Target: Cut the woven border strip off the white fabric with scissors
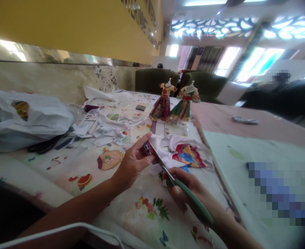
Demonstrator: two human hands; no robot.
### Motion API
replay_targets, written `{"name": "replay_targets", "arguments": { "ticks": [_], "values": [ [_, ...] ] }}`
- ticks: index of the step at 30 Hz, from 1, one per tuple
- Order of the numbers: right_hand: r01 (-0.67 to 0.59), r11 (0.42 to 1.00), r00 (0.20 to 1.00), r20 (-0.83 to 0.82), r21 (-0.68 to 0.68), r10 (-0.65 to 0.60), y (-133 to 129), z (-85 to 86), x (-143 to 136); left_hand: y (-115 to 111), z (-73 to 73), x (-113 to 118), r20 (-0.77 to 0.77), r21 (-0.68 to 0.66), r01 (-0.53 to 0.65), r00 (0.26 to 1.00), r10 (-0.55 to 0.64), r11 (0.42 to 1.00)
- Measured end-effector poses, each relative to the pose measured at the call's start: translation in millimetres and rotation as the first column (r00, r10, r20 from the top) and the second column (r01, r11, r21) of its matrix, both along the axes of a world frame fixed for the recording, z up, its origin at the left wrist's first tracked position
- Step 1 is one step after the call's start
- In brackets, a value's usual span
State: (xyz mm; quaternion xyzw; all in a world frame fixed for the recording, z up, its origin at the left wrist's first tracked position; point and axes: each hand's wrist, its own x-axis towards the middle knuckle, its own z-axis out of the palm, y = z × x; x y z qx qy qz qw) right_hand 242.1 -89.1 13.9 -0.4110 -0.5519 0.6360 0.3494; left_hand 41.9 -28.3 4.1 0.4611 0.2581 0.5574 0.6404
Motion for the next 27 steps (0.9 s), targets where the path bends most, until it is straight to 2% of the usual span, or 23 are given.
{"name": "replay_targets", "arguments": {
  "ticks": [5, 27],
  "values": [
    [-0.006, 1.0, 1.0, -0.025, 0.014, 0.006, 0.1, -5.8, 0.5, -1.2, 0.5, 0.0, 0.004, -0.013, 0.0, 1.0, 0.0, 1.0],
    [0.042, 0.999, 0.999, 0.011, -0.007, -0.041, -1.3, -4.4, -1.7, 0.5, 0.1, 0.5, 0.006, -0.008, -0.009, 1.0, 0.009, 1.0]
  ]
}}
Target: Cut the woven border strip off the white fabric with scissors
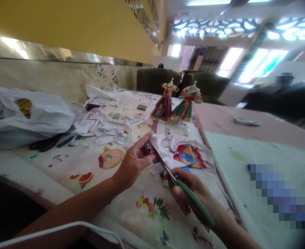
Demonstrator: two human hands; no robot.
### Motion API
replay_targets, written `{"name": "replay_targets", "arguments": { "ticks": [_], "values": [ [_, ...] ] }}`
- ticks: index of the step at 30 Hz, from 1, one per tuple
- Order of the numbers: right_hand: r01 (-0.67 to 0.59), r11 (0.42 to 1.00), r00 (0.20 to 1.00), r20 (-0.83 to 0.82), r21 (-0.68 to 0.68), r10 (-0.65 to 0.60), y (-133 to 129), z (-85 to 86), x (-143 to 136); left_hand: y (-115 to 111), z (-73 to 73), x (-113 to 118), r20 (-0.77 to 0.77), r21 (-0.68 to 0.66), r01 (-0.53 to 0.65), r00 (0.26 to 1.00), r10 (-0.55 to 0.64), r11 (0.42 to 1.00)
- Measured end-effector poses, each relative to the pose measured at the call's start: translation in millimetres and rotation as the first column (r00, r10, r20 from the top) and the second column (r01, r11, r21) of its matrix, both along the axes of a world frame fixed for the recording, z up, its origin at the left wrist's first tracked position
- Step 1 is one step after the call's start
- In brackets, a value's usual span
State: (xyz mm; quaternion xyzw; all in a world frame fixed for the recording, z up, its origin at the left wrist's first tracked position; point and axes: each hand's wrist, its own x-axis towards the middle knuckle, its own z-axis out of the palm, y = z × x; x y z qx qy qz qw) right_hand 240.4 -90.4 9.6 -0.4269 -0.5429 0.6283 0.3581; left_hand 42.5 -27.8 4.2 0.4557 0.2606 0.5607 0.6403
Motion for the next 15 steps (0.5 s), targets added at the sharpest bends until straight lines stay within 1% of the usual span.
{"name": "replay_targets", "arguments": {
  "ticks": [6, 10, 15],
  "values": [
    [0.022, 1.0, 0.999, 0.048, 0.014, -0.023, -0.3, 5.2, -0.3, -0.9, 2.9, -0.1, -0.019, 0.009, -0.01, 1.0, 0.01, 1.0],
    [0.03, 0.998, 0.997, 0.063, 0.052, -0.033, 1.3, 8.6, -0.4, -1.7, 2.5, 0.5, -0.004, -0.001, 0.013, 1.0, -0.013, 1.0],
    [0.031, 0.999, 0.999, 0.043, 0.037, -0.033, 2.7, 6.9, 0.0, -2.9, 1.4, 2.4, 0.001, -0.012, 0.03, 1.0, -0.03, 0.999]
  ]
}}
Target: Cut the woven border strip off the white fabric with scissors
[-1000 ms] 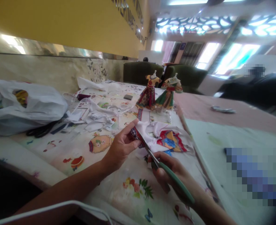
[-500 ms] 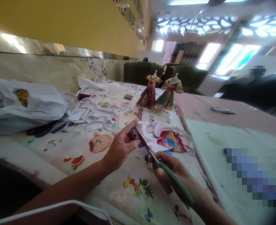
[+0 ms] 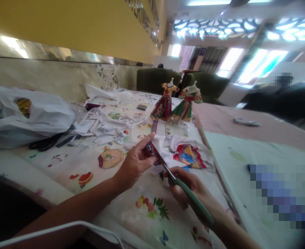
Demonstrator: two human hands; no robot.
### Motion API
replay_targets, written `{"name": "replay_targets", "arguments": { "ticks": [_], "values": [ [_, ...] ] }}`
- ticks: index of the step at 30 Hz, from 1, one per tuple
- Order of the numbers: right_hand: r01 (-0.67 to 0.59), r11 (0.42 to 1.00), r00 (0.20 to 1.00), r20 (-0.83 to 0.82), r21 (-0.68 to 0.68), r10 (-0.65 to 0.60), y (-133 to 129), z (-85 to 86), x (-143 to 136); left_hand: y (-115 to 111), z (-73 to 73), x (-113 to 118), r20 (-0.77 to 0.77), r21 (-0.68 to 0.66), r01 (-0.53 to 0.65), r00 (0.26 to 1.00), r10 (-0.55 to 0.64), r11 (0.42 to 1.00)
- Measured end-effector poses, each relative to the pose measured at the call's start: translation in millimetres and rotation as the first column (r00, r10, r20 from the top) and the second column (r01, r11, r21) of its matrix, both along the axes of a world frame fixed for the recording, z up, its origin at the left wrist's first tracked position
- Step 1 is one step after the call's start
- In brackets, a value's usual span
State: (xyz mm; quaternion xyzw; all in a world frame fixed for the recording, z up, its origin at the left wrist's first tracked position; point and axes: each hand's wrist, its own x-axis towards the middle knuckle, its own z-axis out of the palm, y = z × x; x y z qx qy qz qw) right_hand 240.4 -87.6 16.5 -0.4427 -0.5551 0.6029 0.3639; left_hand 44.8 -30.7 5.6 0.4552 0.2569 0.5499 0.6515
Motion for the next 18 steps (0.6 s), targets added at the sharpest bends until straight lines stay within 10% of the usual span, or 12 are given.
{"name": "replay_targets", "arguments": {
  "ticks": [18],
  "values": [
    [-0.037, 0.999, 0.999, 0.007, 0.005, 0.037, -0.7, -2.9, 0.9, -0.1, -4.0, 1.0, 0.013, 0.009, -0.002, 1.0, 0.002, 1.0]
  ]
}}
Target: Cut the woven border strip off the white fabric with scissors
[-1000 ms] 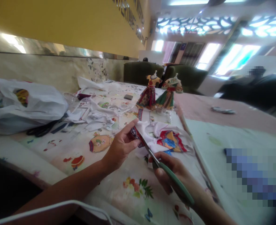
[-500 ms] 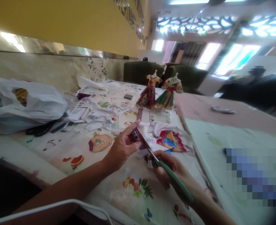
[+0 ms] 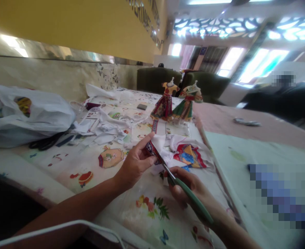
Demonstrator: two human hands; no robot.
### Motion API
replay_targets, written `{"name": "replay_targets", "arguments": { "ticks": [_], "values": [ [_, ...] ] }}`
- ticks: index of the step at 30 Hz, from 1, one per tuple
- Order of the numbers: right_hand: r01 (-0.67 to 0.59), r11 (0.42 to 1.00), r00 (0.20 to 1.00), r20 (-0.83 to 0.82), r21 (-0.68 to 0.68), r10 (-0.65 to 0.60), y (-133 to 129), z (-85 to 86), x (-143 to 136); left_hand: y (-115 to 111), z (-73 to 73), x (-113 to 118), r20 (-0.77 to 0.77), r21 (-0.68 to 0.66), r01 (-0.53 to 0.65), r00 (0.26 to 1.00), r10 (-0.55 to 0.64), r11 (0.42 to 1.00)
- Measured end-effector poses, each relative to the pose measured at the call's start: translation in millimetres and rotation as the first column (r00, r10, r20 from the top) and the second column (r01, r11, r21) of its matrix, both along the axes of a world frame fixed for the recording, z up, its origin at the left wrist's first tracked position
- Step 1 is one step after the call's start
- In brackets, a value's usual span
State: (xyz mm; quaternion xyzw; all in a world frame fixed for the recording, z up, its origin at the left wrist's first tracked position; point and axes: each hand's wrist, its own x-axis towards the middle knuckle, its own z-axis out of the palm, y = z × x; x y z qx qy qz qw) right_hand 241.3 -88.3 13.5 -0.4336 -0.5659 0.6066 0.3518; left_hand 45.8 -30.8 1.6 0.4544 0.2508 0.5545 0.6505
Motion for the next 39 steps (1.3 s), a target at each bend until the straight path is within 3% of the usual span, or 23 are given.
{"name": "replay_targets", "arguments": {
  "ticks": [23, 39],
  "values": [
    [0.021, 0.999, 1.0, 0.004, -0.028, -0.021, -2.3, 0.2, -1.3, 1.0, 0.2, -0.3, 0.011, -0.012, 0.022, 1.0, -0.021, 1.0],
    [0.055, 0.998, 0.998, 0.041, -0.036, -0.053, 1.1, 2.9, -2.4, 6.0, 0.6, -1.9, -0.037, -0.041, -0.064, 0.997, 0.063, 0.997]
  ]
}}
